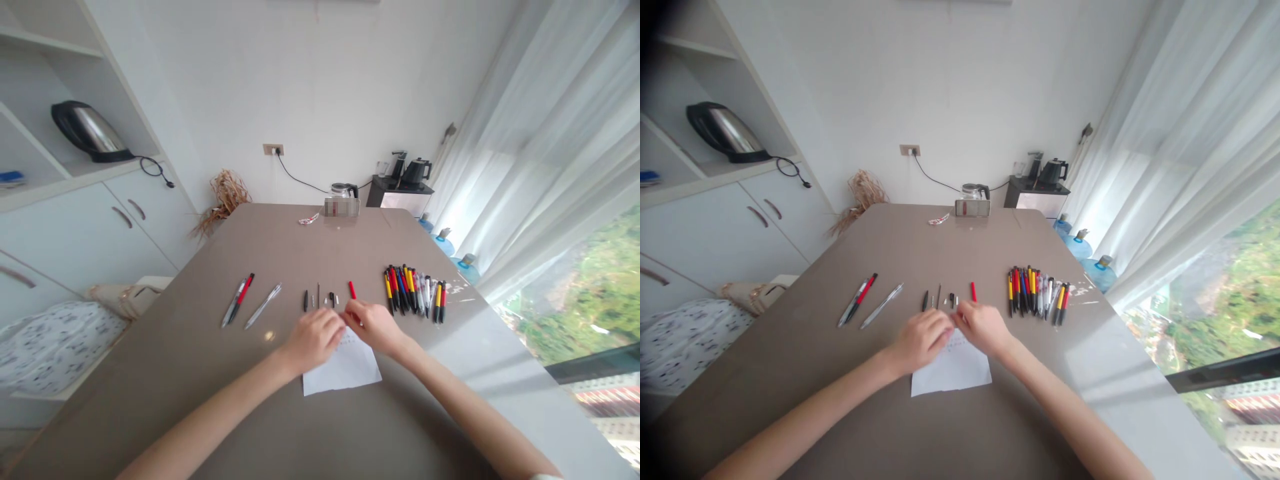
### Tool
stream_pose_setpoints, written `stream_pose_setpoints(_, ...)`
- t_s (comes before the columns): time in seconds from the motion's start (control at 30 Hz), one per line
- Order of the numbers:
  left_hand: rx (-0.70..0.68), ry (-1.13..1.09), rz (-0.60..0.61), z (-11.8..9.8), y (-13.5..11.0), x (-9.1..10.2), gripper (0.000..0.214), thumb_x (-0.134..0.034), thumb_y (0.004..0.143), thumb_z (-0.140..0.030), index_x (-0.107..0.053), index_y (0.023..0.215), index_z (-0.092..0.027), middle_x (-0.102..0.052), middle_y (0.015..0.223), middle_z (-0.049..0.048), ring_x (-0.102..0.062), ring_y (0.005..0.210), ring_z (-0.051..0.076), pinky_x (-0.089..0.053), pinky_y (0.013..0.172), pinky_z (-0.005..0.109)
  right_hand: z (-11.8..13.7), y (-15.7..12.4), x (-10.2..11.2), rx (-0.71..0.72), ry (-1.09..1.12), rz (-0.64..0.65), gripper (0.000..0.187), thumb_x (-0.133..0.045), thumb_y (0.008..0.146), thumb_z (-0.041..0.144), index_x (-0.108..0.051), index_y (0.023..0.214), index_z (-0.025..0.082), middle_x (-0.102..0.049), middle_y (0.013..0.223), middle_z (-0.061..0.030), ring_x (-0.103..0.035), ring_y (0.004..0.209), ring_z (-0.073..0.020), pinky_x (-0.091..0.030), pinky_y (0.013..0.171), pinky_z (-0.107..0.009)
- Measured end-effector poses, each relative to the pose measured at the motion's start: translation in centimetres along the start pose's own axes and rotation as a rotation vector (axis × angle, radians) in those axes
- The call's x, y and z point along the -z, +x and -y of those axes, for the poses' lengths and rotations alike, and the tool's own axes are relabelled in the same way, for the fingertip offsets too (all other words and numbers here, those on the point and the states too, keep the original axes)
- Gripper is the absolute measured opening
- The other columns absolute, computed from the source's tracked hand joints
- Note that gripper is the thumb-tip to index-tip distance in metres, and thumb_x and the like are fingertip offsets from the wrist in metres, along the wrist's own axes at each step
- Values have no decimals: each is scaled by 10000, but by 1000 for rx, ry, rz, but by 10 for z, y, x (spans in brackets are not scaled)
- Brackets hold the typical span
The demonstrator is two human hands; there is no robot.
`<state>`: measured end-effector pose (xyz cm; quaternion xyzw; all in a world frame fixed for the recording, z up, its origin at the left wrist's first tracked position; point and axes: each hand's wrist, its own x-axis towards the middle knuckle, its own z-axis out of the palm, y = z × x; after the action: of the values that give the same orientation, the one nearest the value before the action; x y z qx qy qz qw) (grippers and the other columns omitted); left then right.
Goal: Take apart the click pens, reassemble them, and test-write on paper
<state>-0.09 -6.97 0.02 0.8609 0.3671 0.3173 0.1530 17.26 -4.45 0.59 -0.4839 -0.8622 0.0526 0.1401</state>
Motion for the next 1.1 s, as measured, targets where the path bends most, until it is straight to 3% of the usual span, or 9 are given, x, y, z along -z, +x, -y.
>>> stream_pose_setpoints(0.1, -368, 309, 199, -5, -35, -19, 194, -357, 804, -193, -549, 786, -172, -550, 726, 60, -461, 706, 167, -330, 642, 305, 7, -38, -24, 238, 12, -4, 244, -317, 854, 284, -499, 736, 173, -561, 667, -26, -501, 611, -111, -288, 538, -222)
stream_pose_setpoints(0.17, -473, 376, 234, -4, -50, -28, 181, -355, 802, -170, -534, 782, -169, -539, 697, 45, -447, 664, 149, -325, 611, 294, 6, -54, -40, 378, 4, -14, 246, -323, 846, 262, -487, 689, 167, -543, 634, -25, -478, 584, -113, -275, 523, -235)
stream_pose_setpoints(0.23, -446, 404, 244, -2, -56, -30, 173, -352, 803, -169, -523, 771, -170, -530, 688, 38, -446, 671, 147, -329, 615, 293, 4, -61, -51, 481, -11, -2, 241, -331, 839, 257, -481, 671, 172, -536, 626, -18, -468, 574, -116, -265, 517, -241)
stream_pose_setpoints(0.5, -178, 282, 318, -4, -47, -26, 150, -355, 811, -211, -496, 804, -162, -532, 834, 47, -476, 823, 158, -378, 753, 295, 4, -53, -54, 314, 32, 73, 218, -335, 847, 272, -479, 725, 162, -558, 664, -25, -491, 601, -108, -279, 535, -228)
stream_pose_setpoints(0.67, -134, 256, 359, 0, -48, -23, 142, -377, 803, -210, -511, 829, -170, -537, 873, 44, -488, 844, 158, -391, 776, 302, 4, -54, -55, 307, 25, 103, 205, -340, 851, 279, -474, 750, 160, -557, 686, -22, -492, 617, -104, -282, 546, -222)
stream_pose_setpoints(0.77, -171, 288, 335, 11, -46, -13, 189, -363, 810, -187, -524, 906, -172, -553, 929, 48, -491, 897, 162, -386, 818, 319, 4, -53, -54, 314, -1, 116, 179, -345, 846, 260, -466, 757, 163, -556, 705, -19, -488, 630, -105, -280, 550, -229)
stream_pose_setpoints(0.93, -128, 429, 195, 45, -35, 18, 270, -324, 828, -183, -546, 983, -178, -564, 1031, 60, -473, 1015, 169, -350, 908, 358, 4, -52, -51, 309, -25, 137, 169, -336, 844, 255, -450, 752, 170, -554, 716, -14, -479, 637, -110, -272, 554, -242)
stream_pose_setpoints(1.1, -109, 601, 169, 76, -18, 41, 419, -281, 827, -172, -380, 1234, -158, -431, 1267, 75, -333, 1198, 172, -235, 1012, 382, 4, -52, -50, 306, -27, 146, 176, -319, 849, 255, -441, 751, 173, -552, 722, -13, -474, 640, -112, -265, 556, -242)
